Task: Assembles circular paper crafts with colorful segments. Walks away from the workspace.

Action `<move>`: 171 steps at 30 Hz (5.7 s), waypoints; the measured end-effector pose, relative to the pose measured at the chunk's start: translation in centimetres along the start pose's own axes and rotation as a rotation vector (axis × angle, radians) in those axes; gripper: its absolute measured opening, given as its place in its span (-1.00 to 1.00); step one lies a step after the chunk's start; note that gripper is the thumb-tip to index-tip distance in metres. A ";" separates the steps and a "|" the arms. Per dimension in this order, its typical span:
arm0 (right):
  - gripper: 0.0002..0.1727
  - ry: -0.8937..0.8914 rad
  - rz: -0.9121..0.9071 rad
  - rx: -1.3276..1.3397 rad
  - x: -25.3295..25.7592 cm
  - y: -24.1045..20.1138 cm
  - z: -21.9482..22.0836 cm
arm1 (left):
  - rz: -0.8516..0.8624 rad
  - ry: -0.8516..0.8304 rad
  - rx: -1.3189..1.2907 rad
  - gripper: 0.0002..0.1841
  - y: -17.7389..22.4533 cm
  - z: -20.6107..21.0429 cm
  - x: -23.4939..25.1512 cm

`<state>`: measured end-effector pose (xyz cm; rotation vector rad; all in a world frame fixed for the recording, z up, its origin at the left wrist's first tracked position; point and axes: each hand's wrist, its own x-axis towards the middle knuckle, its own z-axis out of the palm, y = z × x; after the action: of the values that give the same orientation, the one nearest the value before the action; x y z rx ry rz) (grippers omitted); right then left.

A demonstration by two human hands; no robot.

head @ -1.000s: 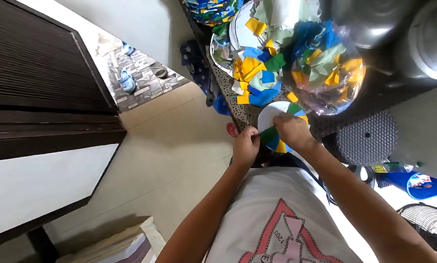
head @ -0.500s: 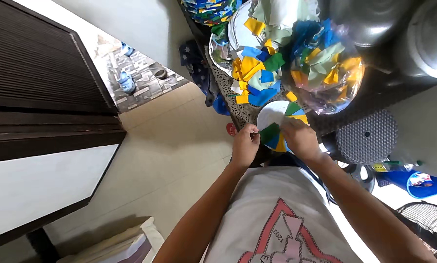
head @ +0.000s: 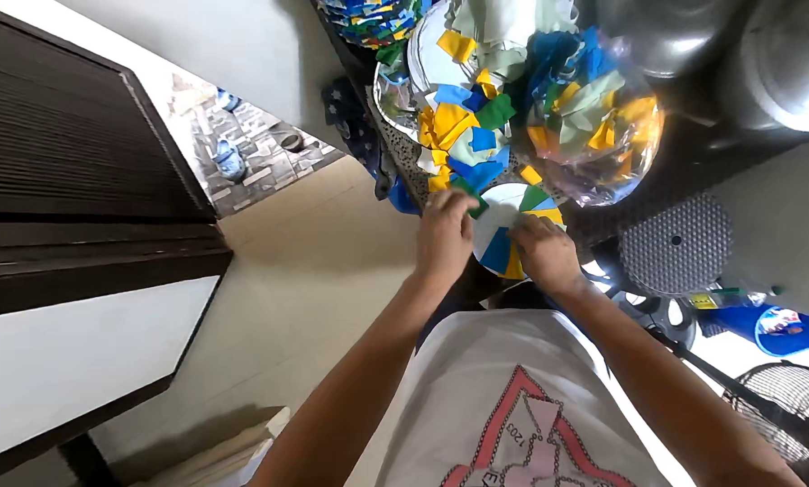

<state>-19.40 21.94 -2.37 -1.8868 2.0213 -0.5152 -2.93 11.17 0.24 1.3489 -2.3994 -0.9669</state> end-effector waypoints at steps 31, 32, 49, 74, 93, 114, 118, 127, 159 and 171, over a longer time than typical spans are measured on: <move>-0.60 0.070 -0.224 0.004 -5.4 2.7 2.0 | 0.587 0.032 0.304 -0.64 -5.3 5.6 -8.4; -0.60 0.069 -0.226 0.002 -5.3 2.7 2.0 | 0.589 0.033 0.303 -0.63 -5.4 5.6 -8.4; -0.67 0.014 -0.097 -0.088 -1.7 0.6 1.1 | 0.519 0.012 0.256 -0.64 -4.3 5.1 -8.0; -0.35 -0.122 0.198 0.565 4.9 -1.6 -1.9 | 0.102 -0.162 -0.050 -0.89 -1.1 -2.9 3.3; -0.91 -0.482 0.276 0.890 4.0 -1.1 -3.6 | -0.261 -0.017 -0.547 -0.64 -1.4 -1.4 -4.0; -0.82 -0.658 -0.139 -0.007 2.9 -5.0 -8.3 | -0.147 -0.194 -0.529 -0.82 -1.5 0.9 -7.0; -0.80 -0.739 -0.059 0.014 2.3 -3.8 -7.3 | -0.092 -0.177 -0.323 -0.77 -0.9 1.9 -8.4; -0.81 -0.865 0.048 -0.164 5.6 -3.9 -5.6 | -0.289 -0.229 -0.247 -0.76 0.2 2.9 -7.2; -0.73 -0.815 0.127 -0.258 8.2 -4.5 -3.1 | -0.110 -0.014 -0.037 -0.89 -2.4 3.5 -4.8; -0.74 -0.785 0.117 -0.295 8.3 -4.5 -2.9 | -0.090 0.007 -0.018 -0.90 -2.4 3.7 -4.8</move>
<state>-17.43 13.51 2.38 -1.7100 1.6897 0.5166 -0.45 15.92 -3.55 1.4629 -2.3364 -1.0022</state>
